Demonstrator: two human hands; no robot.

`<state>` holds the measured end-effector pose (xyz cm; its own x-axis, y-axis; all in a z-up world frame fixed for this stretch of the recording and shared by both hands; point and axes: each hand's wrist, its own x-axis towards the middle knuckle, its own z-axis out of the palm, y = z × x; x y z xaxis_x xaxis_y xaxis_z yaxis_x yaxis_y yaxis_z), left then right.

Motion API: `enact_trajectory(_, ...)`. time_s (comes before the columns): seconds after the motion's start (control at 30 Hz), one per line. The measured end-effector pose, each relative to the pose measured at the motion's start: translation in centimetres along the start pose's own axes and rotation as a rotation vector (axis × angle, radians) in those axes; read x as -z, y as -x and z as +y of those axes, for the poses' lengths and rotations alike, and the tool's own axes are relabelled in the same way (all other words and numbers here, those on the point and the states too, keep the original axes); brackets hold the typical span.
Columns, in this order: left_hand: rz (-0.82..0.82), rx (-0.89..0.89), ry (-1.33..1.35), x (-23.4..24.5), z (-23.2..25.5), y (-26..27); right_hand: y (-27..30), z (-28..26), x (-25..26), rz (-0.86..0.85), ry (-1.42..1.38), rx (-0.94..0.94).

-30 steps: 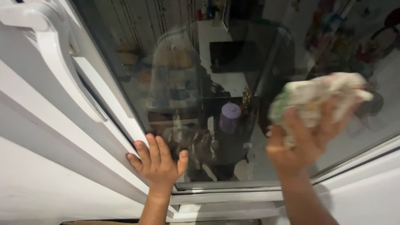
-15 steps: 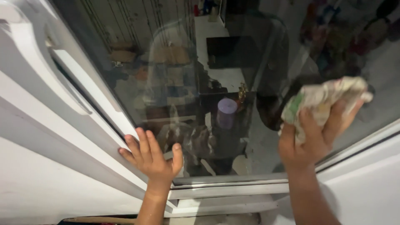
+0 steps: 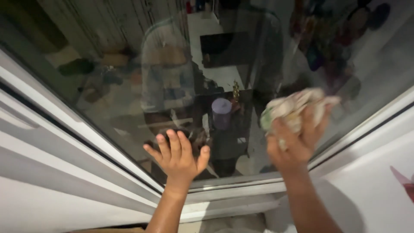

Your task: Cleaning a glass window pane with a cloth.

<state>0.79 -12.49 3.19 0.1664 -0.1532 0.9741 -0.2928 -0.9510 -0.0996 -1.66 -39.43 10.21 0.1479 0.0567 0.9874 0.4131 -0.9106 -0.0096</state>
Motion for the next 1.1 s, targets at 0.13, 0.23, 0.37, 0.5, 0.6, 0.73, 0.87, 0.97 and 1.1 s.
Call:
enact_trajectory(0.13,-0.153,0.049,-0.058,0.3,0.2,0.4,-4.3,2.2,0.3,0.074,-0.083,-0.116)
enact_trajectory(0.23,-0.158,0.054,-0.051,0.1,0.4,0.3,-6.1,2.2,-0.7,0.086,-0.099,-0.053)
enact_trajectory(0.37,-0.148,0.064,-0.061,-0.1,0.4,0.7,-5.4,-0.9,-0.5,0.040,-0.119,0.164)
enact_trajectory(0.5,-0.145,0.086,-0.067,-0.2,0.8,0.5,-0.2,2.2,1.2,-0.015,-0.057,0.156)
enact_trajectory(0.6,-0.125,0.090,-0.080,-0.1,1.0,0.4,-0.4,5.4,3.0,0.000,-0.012,-0.008)
enact_trajectory(0.73,-0.134,0.092,-0.057,0.2,1.0,0.3,-4.6,6.5,2.8,0.071,-0.112,-0.123)
enact_trajectory(0.87,-0.141,0.101,-0.058,0.3,1.1,0.5,-6.0,2.2,1.9,0.014,-0.089,0.026)
enact_trajectory(0.97,-0.146,0.103,-0.050,0.5,1.1,0.4,-2.0,0.0,1.2,-0.023,-0.138,0.148)
enact_trajectory(1.1,0.130,-0.009,-0.051,-0.7,0.6,-0.9,5.0,4.8,0.2,0.051,0.037,0.232)
